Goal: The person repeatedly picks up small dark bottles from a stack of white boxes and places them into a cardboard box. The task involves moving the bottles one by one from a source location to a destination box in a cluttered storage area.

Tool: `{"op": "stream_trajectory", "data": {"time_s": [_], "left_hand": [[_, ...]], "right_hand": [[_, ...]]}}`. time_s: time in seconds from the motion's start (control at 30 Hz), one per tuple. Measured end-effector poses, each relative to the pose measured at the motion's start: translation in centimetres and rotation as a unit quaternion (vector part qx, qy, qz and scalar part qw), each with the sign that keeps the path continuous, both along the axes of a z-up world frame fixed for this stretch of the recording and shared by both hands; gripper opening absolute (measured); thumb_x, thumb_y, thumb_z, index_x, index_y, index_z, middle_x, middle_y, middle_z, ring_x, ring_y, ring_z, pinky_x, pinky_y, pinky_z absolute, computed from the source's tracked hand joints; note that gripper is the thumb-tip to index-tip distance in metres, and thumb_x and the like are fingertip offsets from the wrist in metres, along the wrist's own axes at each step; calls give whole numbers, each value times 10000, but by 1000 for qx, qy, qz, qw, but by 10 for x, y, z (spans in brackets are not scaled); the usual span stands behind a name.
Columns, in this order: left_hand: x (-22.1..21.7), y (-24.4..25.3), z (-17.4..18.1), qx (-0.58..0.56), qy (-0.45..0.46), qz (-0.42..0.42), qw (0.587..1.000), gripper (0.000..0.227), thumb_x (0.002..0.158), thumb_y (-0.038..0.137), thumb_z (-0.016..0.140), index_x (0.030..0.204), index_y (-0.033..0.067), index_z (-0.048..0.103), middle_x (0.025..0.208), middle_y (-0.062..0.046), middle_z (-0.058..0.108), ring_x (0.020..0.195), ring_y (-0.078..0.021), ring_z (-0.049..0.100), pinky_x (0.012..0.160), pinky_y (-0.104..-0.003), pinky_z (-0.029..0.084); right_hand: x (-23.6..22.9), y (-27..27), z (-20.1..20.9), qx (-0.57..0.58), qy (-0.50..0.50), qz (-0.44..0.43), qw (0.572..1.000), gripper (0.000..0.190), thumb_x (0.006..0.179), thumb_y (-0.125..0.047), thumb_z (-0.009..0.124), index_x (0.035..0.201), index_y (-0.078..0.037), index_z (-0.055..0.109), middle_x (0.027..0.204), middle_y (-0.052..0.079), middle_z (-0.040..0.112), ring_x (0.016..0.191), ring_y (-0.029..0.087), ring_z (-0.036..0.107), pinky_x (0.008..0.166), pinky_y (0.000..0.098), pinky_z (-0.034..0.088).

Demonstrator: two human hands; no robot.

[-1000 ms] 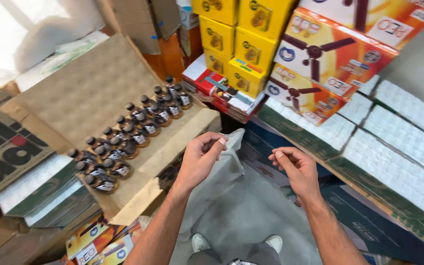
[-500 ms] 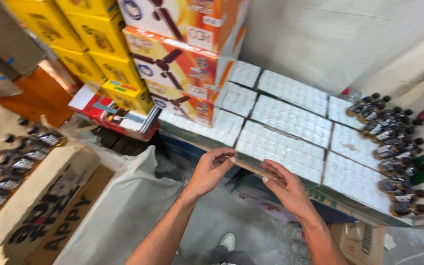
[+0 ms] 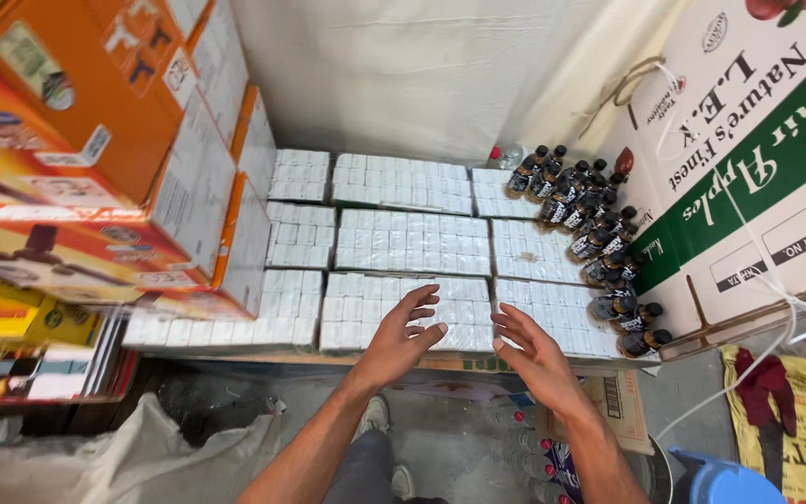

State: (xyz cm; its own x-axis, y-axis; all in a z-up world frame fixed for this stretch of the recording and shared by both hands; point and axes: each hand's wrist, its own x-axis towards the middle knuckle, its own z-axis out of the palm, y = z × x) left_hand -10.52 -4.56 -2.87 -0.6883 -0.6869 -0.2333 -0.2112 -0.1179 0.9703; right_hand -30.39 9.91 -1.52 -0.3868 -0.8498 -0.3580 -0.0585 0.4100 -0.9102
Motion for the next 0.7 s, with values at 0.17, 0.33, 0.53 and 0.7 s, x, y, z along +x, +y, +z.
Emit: {"op": "stream_trajectory", "data": {"time_s": [0.17, 0.33, 0.53, 0.7], "left_hand": [[-49, -36, 0, 24, 55, -62, 996, 660, 920, 167, 683, 1527, 51, 451, 1456, -275, 512, 1400, -485, 464, 1130, -584, 409], [-97, -63, -26, 45, 64, -110, 991, 669, 928, 206, 691, 1535, 63, 451, 1486, -279, 494, 1429, -501, 419, 1145, -600, 378], [-146, -73, -54, 75, 45, -135, 987, 669, 946, 258, 702, 1549, 117, 449, 1515, -247, 484, 1445, -465, 416, 1161, -586, 373], [-203, -70, -83, 112, 59, -125, 984, 642, 949, 193, 682, 1538, 83, 454, 1516, -284, 456, 1426, -491, 420, 1150, -565, 402]], "right_hand": [[-39, -21, -9, -46, 4, -54, 997, 652, 965, -127, 665, 1569, -80, 424, 1490, 291, 532, 1433, 481, 453, 1151, 624, 416], [-76, -41, -24, -23, 4, -109, 994, 668, 947, -120, 691, 1566, -79, 441, 1471, 281, 557, 1418, 455, 489, 1147, 601, 419], [-120, -55, -45, -16, -13, -136, 990, 711, 920, -83, 702, 1576, -89, 426, 1474, 275, 549, 1409, 434, 499, 1150, 595, 415], [-162, -72, -62, 18, -32, -63, 997, 595, 928, -81, 699, 1496, -12, 536, 1372, 294, 628, 1264, 350, 614, 1095, 526, 477]]}}
